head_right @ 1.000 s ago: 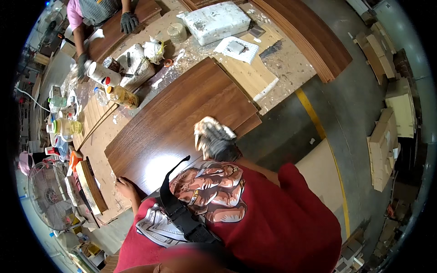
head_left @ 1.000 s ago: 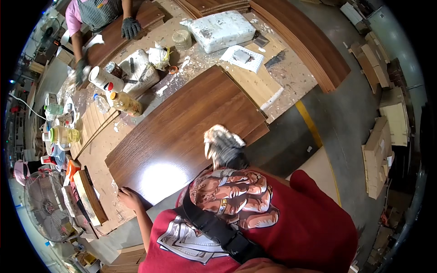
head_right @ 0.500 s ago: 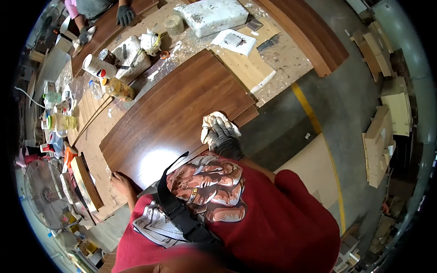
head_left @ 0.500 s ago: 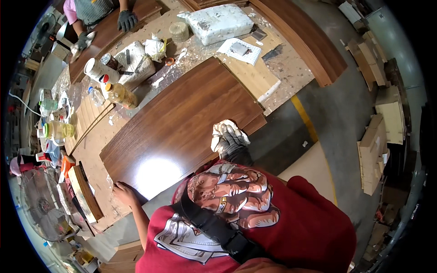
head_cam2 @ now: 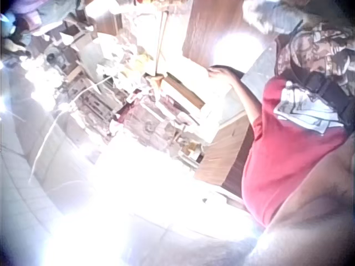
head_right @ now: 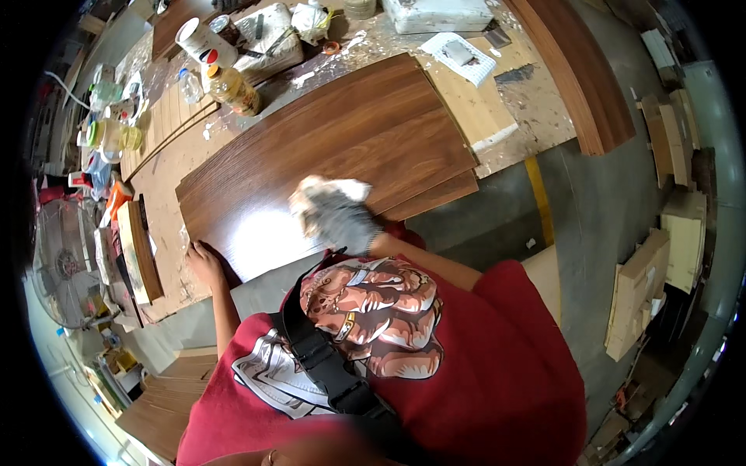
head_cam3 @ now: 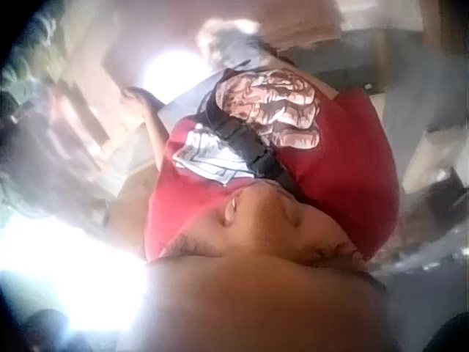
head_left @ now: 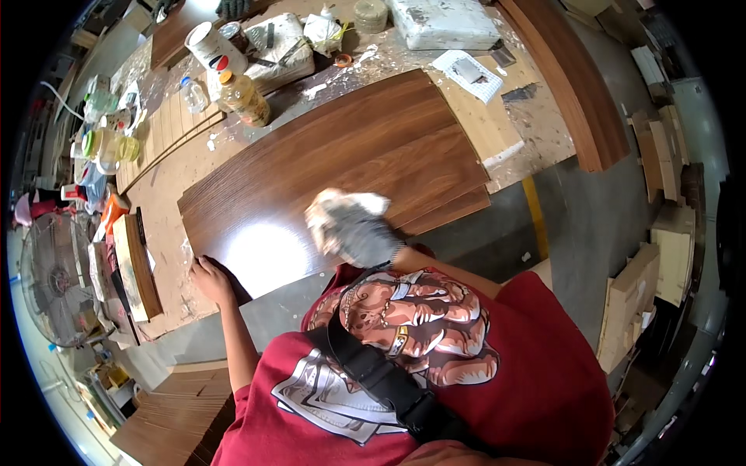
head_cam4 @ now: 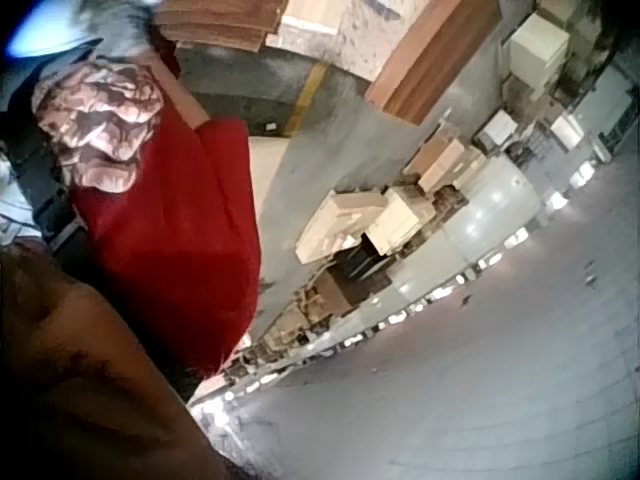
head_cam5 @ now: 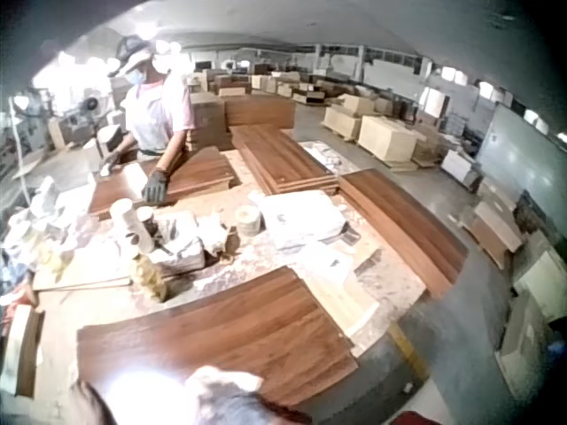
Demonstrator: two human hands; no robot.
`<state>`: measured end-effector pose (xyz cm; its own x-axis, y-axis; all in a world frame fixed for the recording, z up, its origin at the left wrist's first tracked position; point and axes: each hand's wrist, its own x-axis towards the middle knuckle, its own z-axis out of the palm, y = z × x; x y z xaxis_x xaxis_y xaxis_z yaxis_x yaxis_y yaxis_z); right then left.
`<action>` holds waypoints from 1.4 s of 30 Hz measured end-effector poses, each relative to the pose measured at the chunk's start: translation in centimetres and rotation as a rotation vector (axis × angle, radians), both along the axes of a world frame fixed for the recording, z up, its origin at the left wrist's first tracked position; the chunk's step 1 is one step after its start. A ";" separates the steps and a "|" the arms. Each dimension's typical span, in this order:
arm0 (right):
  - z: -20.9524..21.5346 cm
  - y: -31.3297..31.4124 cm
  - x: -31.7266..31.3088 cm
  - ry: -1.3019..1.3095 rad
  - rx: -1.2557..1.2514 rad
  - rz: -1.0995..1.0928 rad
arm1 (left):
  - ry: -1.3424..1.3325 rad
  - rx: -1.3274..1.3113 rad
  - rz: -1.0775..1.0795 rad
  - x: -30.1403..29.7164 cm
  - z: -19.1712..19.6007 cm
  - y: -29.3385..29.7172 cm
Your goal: The person wipes wood panels with a cloth, applies liquid from a bottle onto the surface, and continues wiping the wood panels and small wood blocks.
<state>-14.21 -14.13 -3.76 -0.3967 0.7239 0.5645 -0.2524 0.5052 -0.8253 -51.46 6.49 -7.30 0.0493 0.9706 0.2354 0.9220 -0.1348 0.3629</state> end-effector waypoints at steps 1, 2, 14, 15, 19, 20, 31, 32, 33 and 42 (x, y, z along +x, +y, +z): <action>-0.2 -0.4 -3.0 -0.485 0.002 -0.286 | 0.002 -0.014 0.007 0.0 0.0 0.0; -0.7 0.3 -4.6 -0.959 0.043 -0.527 | 0.013 -0.030 0.030 0.0 0.1 0.1; -2.3 -8.0 19.6 -1.514 -0.136 -1.381 | -0.280 -0.045 0.268 -5.9 0.3 -8.2; -2.7 -7.8 17.6 -1.247 -0.332 -1.223 | -0.204 0.001 0.297 -6.0 0.1 -9.2; -4.8 -2.1 2.2 -1.079 -0.007 -0.544 | -0.276 -0.021 0.394 -5.5 -0.3 -12.6; -4.7 -1.1 -1.9 -1.042 0.149 -0.359 | -0.227 -0.011 0.435 -5.3 -0.2 -13.4; 4.0 2.8 0.9 -1.116 0.326 0.273 | -0.411 0.010 0.747 -10.3 0.0 -23.0; 4.0 2.3 2.8 -1.169 0.379 0.320 | -0.454 -0.021 0.812 -10.6 -0.4 -23.9; 3.7 1.7 3.6 -1.226 0.366 0.323 | -0.459 0.044 0.809 -10.9 -0.9 -24.9; 3.9 4.2 -2.4 -1.126 0.521 0.358 | -0.527 0.090 0.915 -7.1 -0.9 -28.5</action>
